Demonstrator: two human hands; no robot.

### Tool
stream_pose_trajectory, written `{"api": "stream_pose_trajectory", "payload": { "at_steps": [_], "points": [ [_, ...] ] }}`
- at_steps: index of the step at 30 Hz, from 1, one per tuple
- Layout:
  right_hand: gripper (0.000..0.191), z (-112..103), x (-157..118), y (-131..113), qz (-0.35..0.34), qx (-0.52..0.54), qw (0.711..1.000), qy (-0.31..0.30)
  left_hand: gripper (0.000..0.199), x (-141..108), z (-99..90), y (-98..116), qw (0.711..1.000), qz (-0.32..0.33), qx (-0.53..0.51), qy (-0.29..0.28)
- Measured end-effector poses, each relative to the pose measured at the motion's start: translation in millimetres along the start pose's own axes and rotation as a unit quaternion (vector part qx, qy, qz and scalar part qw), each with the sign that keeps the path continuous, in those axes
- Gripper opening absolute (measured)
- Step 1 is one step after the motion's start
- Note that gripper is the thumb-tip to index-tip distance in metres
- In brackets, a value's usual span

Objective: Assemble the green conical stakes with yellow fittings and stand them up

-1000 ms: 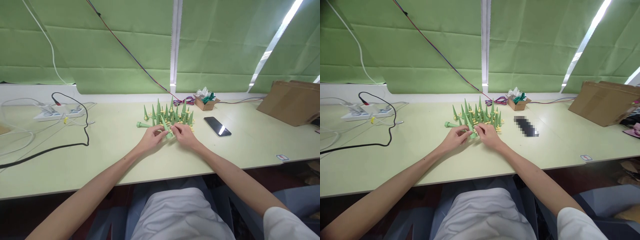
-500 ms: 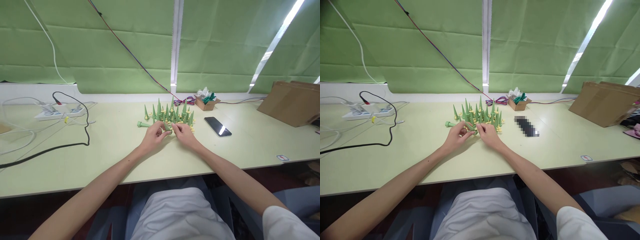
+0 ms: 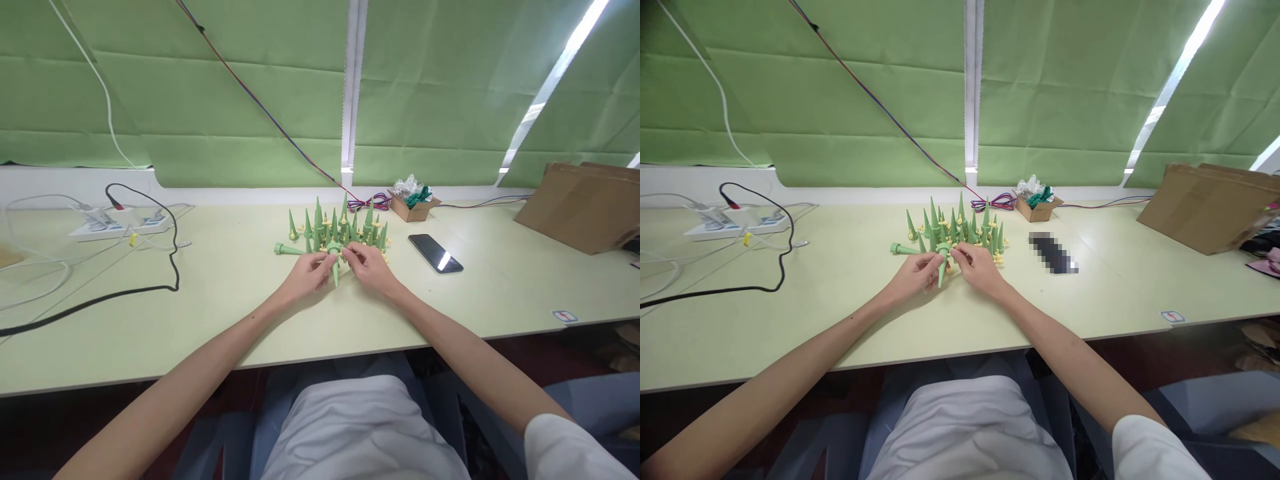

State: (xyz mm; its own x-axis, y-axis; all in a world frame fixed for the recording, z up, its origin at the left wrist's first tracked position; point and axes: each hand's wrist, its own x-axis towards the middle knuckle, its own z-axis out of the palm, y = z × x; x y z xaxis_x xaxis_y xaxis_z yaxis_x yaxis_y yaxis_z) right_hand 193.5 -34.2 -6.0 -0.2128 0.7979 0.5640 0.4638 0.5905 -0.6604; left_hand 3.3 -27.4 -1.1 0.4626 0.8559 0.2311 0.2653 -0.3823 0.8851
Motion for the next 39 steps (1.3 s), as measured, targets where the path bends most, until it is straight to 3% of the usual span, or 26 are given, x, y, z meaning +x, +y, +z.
{"api": "stream_pose_trajectory", "payload": {
  "at_steps": [4,7,12,15,20,25,28,31,34,39],
  "points": [
    [0.042,0,0,2,0.0,-0.009,1.0,0.008,0.046,-2,0.6,3,0.998,0.037,0.041,-0.001],
    [0.048,2,0,3,0.012,0.013,1.0,0.008,0.042,-1,0.3,2,0.992,0.084,0.089,0.028],
    [0.056,6,1,6,0.091,0.135,0.985,-0.052,0.033,3,-0.5,-5,0.973,0.16,0.146,0.08],
    [0.058,7,2,7,0.112,0.19,0.974,-0.057,0.031,4,0.2,-8,0.967,0.172,0.164,0.089],
    [0.058,6,4,4,0.105,0.185,0.977,-0.029,0.032,6,2.7,-8,0.961,0.168,0.19,0.112],
    [0.052,3,3,-2,0.079,0.152,0.985,0.013,0.034,5,1.7,-4,0.974,0.103,0.168,0.111],
    [0.046,2,1,-3,0.075,0.156,0.985,0.018,0.047,5,-0.1,-2,0.997,0.015,0.053,0.062],
    [0.04,3,0,-3,0.059,0.137,0.989,0.018,0.06,6,-0.5,0,0.996,-0.043,-0.064,0.037],
    [0.037,4,-1,-4,0.043,0.119,0.992,0.004,0.065,7,0.2,3,0.991,-0.062,-0.119,0.022],
    [0.034,4,-1,-4,0.032,0.1,0.994,-0.008,0.063,4,-1.0,5,0.99,-0.073,-0.121,-0.006]
  ]
}}
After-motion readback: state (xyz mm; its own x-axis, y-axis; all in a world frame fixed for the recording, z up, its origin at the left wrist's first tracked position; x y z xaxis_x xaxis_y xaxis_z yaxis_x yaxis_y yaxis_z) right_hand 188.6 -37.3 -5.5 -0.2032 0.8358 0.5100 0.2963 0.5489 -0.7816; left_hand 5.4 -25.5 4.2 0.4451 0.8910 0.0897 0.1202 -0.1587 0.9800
